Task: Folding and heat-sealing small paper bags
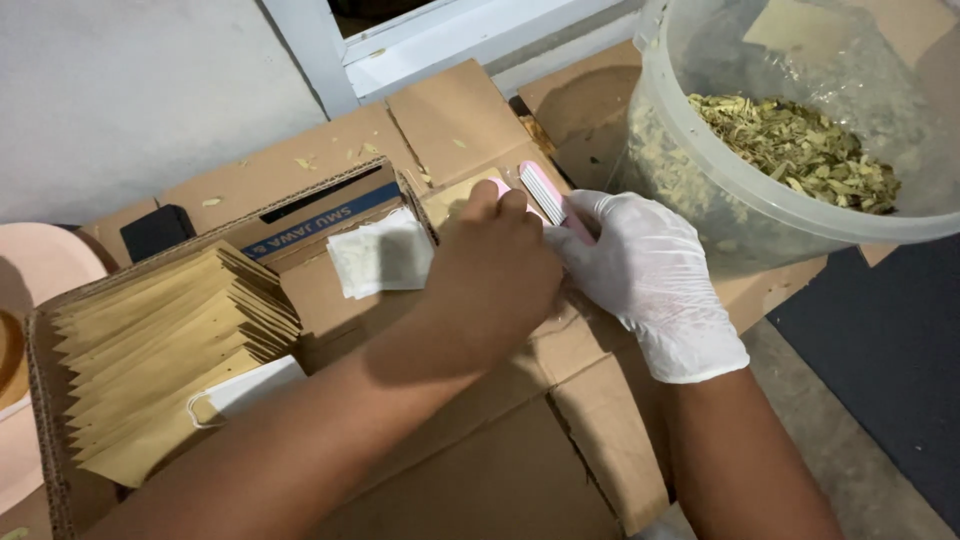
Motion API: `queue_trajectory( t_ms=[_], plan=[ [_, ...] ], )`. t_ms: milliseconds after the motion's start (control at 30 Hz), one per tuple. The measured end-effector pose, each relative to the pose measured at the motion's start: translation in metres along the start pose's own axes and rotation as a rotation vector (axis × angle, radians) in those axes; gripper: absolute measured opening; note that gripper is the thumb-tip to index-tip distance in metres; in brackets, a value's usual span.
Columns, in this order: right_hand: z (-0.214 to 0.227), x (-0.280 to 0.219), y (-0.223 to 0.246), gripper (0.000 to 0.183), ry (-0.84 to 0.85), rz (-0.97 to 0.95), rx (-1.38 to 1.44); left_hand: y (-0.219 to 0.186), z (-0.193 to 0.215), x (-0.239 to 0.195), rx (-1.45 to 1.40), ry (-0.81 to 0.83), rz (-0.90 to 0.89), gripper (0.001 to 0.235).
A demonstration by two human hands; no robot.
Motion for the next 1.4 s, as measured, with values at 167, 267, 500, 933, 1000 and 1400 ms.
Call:
queue_trajectory(
  t_ms=[167, 267, 500, 933, 1000, 1400],
  plan=[
    [0.006, -0.006, 0.003, 0.049, -0.022, 0.013, 0.041, -0.004, -0.026, 0.006, 0.076, 0.132, 0.061, 0.024],
    [0.001, -0.003, 0.006, 0.045, -0.013, 0.037, 0.043, 0.002, -0.031, 0.006, 0.075, 0.21, 0.129, 0.024],
    [-0.011, 0.005, 0.002, 0.036, 0.012, 0.075, -0.033, 0.005, -0.036, 0.004, 0.021, 0.159, 0.103, 0.026],
    [-0.009, 0.005, 0.001, 0.033, 0.002, 0.043, 0.007, 0.019, -0.003, 0.001, -0.198, 0.255, 0.182, 0.025],
    [-0.01, 0.006, 0.002, 0.029, -0.026, 0.083, 0.056, 0.022, 0.021, -0.001, -0.324, 0.299, 0.179, 0.038],
    [0.042, -0.034, 0.016, 0.072, -0.179, -0.132, 0.887, 0.032, 0.078, -0.028, -0.615, -0.068, 0.154, 0.02]
  ],
)
Point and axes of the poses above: each hand's wrist, its own x-axis towards the middle knuckle, its own z-axis out of the back of the hand, y = z × x, the point moved 7 cm from there along x, towards the middle knuckle, and after that the axes turned 1 degree about z, right-handed, at the moved point
